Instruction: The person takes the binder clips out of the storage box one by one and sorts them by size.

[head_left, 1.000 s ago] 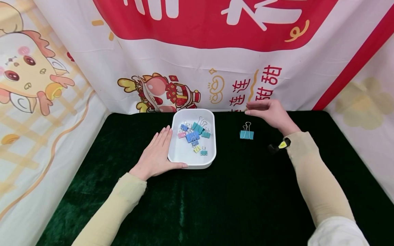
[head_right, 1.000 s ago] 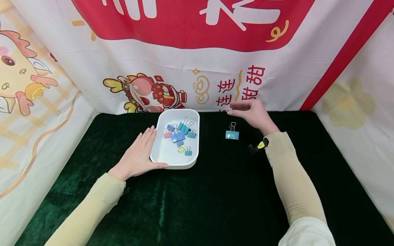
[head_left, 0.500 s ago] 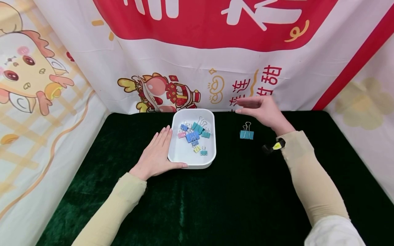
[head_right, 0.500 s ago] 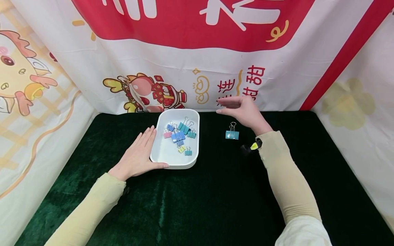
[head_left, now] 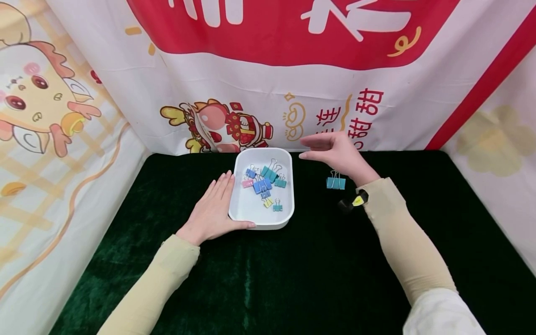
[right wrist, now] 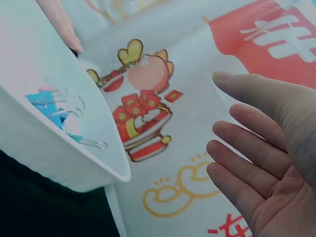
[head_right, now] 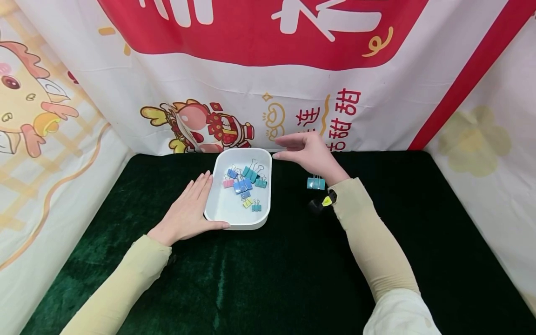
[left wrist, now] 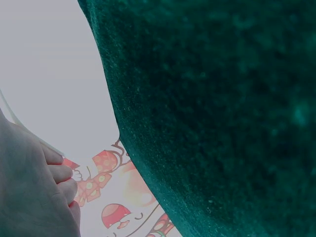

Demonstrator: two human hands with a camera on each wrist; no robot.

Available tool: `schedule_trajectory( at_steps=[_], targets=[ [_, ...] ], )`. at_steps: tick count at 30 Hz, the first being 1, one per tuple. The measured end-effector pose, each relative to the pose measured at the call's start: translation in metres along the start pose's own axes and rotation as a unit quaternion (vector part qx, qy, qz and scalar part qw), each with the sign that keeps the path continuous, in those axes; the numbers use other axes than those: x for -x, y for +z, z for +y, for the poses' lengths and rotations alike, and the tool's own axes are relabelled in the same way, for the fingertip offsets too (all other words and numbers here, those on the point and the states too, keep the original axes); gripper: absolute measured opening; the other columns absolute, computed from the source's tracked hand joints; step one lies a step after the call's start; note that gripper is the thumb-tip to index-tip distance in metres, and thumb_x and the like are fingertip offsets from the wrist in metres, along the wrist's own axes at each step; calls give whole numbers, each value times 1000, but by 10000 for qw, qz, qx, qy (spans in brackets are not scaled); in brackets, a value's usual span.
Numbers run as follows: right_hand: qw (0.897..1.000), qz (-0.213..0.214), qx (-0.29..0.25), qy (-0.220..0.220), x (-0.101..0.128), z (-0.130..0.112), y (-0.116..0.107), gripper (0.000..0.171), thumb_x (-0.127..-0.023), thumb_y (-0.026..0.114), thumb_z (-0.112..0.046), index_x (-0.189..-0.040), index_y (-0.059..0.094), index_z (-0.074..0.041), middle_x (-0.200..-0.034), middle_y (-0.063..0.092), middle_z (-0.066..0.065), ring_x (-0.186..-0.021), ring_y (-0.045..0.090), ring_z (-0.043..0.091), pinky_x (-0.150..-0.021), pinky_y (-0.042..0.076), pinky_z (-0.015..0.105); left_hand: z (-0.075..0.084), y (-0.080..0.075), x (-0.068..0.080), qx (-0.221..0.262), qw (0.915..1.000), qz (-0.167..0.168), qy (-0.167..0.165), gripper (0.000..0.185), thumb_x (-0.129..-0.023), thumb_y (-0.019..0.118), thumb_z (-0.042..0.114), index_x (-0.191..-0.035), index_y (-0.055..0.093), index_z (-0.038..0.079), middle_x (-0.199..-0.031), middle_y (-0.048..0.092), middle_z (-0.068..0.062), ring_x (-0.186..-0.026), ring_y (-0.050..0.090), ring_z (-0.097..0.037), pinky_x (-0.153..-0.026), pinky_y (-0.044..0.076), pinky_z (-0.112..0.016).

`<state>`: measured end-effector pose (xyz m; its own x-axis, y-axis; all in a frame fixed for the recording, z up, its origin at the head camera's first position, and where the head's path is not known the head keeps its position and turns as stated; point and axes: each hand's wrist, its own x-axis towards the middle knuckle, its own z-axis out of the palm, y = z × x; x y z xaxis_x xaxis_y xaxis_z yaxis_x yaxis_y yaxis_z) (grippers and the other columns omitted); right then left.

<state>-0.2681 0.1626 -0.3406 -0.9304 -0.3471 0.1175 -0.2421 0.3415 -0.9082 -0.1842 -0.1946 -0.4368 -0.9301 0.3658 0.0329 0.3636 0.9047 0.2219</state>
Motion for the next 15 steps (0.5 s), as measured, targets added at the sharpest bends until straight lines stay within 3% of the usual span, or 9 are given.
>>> schedule_trajectory(
  at_steps=[15],
  targets=[
    [9988, -478, -42, -93, -18, -4, 42, 43, -84, 87, -27, -123, 75, -14, -121, 71, 0, -113, 66, 16, -99, 52, 34, 0, -1, 0, 76, 10000, -28, -19, 134, -71, 58, 91, -164, 9, 8, -170, 3, -6, -155, -3, -20, -123, 4, -44]
  ],
)
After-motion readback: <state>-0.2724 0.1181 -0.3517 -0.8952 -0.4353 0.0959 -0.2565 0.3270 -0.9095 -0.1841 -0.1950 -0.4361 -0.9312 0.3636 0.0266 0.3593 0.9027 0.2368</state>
